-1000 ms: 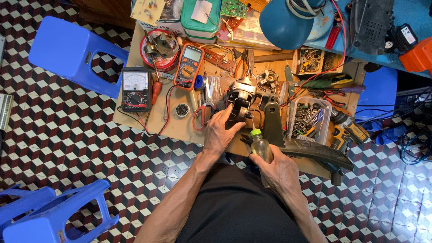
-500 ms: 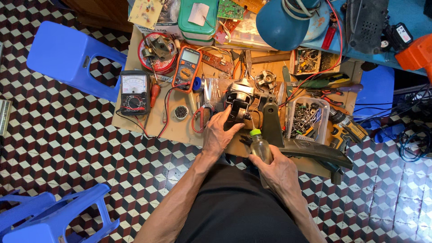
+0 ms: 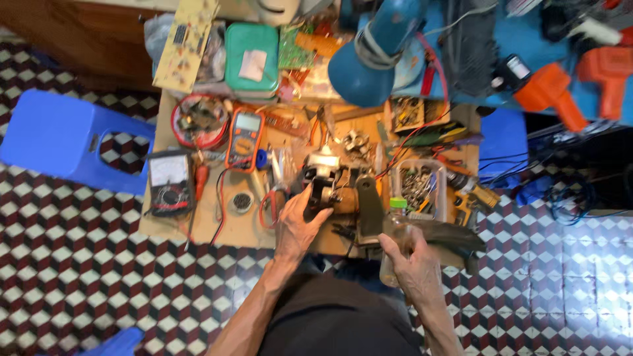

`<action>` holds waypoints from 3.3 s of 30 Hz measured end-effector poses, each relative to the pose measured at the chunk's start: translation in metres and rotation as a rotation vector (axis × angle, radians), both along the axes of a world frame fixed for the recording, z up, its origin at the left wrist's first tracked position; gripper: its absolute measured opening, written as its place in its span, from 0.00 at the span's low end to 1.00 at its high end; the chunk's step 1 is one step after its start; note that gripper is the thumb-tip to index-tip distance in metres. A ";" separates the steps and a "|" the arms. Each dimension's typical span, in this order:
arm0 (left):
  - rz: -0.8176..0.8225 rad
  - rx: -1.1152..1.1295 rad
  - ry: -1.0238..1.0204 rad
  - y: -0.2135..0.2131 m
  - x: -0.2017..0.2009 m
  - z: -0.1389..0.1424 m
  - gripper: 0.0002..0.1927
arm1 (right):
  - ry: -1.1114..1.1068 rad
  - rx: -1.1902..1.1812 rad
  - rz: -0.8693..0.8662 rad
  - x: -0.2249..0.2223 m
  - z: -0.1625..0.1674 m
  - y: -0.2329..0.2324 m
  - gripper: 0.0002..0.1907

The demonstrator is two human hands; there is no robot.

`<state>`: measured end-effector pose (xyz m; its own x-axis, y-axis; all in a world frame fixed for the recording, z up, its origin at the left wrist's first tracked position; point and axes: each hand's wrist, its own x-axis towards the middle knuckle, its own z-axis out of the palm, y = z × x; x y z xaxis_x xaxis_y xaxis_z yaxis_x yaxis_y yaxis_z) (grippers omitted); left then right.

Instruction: The person works on a small electric motor or generator mounted in a bench vise. They use pliers to adjust internal components, select screws and parts from a container, and use a cordless drill to tighten screws. The person also applies liquid from a bottle to the assembly and connects wires to a power source before moving the unit to a stool.

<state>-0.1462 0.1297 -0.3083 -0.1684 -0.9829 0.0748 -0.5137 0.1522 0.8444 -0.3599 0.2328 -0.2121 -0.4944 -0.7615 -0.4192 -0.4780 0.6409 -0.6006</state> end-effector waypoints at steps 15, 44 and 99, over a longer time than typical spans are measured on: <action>0.229 0.247 -0.068 -0.050 -0.051 0.031 0.40 | 0.119 -0.749 0.050 -0.193 0.064 -0.312 0.16; 0.538 0.518 0.305 -0.094 -0.010 -0.040 0.24 | 0.167 -0.579 0.204 -0.258 -0.077 -0.521 0.16; -0.486 -0.289 -0.130 -0.112 0.031 0.061 0.54 | -1.083 0.535 0.170 -0.083 -0.079 -0.119 0.30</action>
